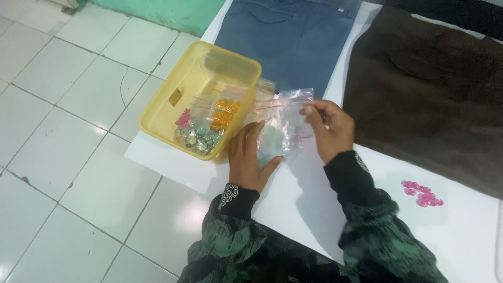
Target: Sorting small colorful buttons by color and placing them into small plastic zip-lock bags.
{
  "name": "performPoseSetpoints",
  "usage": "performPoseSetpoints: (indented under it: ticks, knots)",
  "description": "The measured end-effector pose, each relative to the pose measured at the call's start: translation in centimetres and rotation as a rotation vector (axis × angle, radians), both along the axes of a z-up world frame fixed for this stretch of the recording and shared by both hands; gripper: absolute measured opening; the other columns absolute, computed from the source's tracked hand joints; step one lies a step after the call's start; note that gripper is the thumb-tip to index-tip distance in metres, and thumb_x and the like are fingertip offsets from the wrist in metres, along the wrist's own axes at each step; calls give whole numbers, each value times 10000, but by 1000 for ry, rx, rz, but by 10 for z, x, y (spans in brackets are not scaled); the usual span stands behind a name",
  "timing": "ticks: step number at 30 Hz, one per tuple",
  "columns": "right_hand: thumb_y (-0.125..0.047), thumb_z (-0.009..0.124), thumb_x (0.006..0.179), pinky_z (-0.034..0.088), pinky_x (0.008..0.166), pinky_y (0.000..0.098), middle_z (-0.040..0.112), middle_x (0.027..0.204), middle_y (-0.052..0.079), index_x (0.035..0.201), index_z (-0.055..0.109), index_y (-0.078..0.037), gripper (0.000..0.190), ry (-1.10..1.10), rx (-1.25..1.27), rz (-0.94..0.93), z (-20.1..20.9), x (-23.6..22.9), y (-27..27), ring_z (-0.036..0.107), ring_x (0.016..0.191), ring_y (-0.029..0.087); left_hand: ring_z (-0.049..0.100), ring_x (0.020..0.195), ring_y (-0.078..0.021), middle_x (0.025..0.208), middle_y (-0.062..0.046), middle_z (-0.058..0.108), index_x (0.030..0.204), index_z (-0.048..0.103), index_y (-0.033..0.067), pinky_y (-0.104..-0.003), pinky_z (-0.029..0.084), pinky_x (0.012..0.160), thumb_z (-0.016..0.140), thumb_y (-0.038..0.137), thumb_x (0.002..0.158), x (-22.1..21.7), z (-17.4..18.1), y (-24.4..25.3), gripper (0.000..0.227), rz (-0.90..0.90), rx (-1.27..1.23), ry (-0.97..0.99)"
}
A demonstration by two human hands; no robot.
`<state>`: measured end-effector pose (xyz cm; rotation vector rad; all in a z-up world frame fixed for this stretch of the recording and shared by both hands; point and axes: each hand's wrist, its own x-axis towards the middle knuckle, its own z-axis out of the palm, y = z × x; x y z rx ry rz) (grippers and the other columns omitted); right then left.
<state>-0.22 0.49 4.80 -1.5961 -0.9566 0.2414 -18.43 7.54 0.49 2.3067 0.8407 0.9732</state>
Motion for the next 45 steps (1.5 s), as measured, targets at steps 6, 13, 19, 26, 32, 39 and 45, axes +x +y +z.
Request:
performPoseSetpoints:
  ticks: [6,13,19,26,32,39,45]
  knots:
    - [-54,718,962,567,761,297,736,811,121,1069,741,-8,119,224,44,-3,27,-4,-68,696,781,161,530,1281,-313,1347,-66,546,1413,562,179,-501,419,1094,763,409,909,15,33,-24,589,-251,-78,-255]
    - [-24,776,902,545,784,321,736,777,115,1006,750,9,112,173,18,-92,21,27,-130,654,751,173,683,942,-169,983,28,703,1101,757,204,-406,549,919,714,342,987,98,57,-58,185,-593,-478,-293]
    - [-84,803,889,530,829,340,746,814,98,957,755,-32,98,124,-32,-198,12,57,-159,676,822,190,688,926,-150,913,-16,723,1026,793,132,-329,531,896,685,268,1020,149,51,-67,173,-708,-494,-189]
    - [-54,836,836,573,823,384,710,976,105,1107,709,-38,299,-332,-49,-286,17,74,-171,700,925,267,685,864,-188,873,-9,749,948,812,150,-333,552,836,785,165,926,164,24,-59,38,-677,-282,-291]
    - [-89,807,861,562,793,381,697,1065,89,1134,746,-89,280,-734,63,-224,17,71,-169,661,941,265,649,767,-219,745,-11,687,763,736,113,-340,553,749,860,138,815,164,8,-62,137,-630,-126,-278]
    - [-139,840,829,505,702,355,742,927,15,913,765,-143,113,-822,-13,-161,3,69,-171,651,860,237,611,699,-153,683,70,637,709,699,201,-295,502,678,908,159,750,166,2,-68,216,-576,-45,-309]
    - [-193,851,829,483,690,367,763,948,13,862,747,-145,120,-857,-71,-150,10,66,-171,675,893,257,637,811,-200,825,63,676,770,631,215,-350,507,778,852,79,734,164,14,-72,261,-591,2,-277]
